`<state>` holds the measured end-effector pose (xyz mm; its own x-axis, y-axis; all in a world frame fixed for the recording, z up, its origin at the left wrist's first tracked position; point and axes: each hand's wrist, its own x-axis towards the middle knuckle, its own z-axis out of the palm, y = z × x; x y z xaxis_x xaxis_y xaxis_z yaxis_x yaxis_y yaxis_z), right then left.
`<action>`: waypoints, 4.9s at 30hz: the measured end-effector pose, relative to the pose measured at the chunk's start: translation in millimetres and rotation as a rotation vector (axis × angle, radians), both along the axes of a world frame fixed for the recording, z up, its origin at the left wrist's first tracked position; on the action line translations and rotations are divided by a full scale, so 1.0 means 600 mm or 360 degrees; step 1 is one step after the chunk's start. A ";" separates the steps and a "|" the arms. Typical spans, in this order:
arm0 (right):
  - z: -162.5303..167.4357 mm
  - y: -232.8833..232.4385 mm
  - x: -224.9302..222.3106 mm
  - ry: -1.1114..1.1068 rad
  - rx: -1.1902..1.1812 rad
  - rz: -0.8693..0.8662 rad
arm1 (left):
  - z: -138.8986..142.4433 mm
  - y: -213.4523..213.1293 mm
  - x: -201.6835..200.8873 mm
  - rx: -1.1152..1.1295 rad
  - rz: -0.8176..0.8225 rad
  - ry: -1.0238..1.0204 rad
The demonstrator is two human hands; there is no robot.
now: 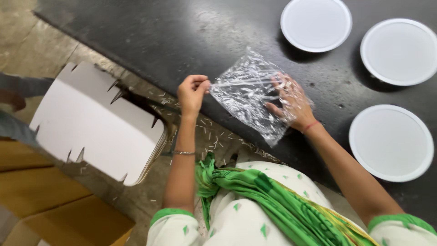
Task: The person wraps round LED panel light fixtures in clear plastic bags, twisting the bag closed around each one, and places the wrapped fixtures into a white cloth bag on the floor. They repeat this for several fixtures, stacking finished ones on the work table.
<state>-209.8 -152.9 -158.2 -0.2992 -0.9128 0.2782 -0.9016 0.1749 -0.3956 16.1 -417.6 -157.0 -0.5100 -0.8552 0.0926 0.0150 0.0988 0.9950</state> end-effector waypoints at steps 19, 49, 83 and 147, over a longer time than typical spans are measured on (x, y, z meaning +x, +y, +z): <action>0.025 0.076 0.082 0.0341 0.0479 -0.0352 | -0.026 0.127 -0.178 -0.1627 -0.0706 -0.1249; 0.147 0.604 -0.077 -0.1890 -0.1139 -0.1098 | 0.015 0.353 -0.216 -0.1405 -0.0724 -0.0901; 0.062 0.453 0.030 -0.2713 -0.0923 -0.0838 | 0.088 0.574 -0.262 -0.1322 -0.1229 -0.0494; 0.215 0.309 -0.057 -0.1491 0.0022 -0.0355 | 0.310 0.462 -0.213 -0.0628 -0.1008 -0.0198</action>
<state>-243.8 32.3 -29.4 -0.5612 -0.8095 -0.1725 -0.1660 0.3143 -0.9347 -111.6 -140.2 28.7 -0.9196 -0.3104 0.2407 0.0772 0.4580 0.8856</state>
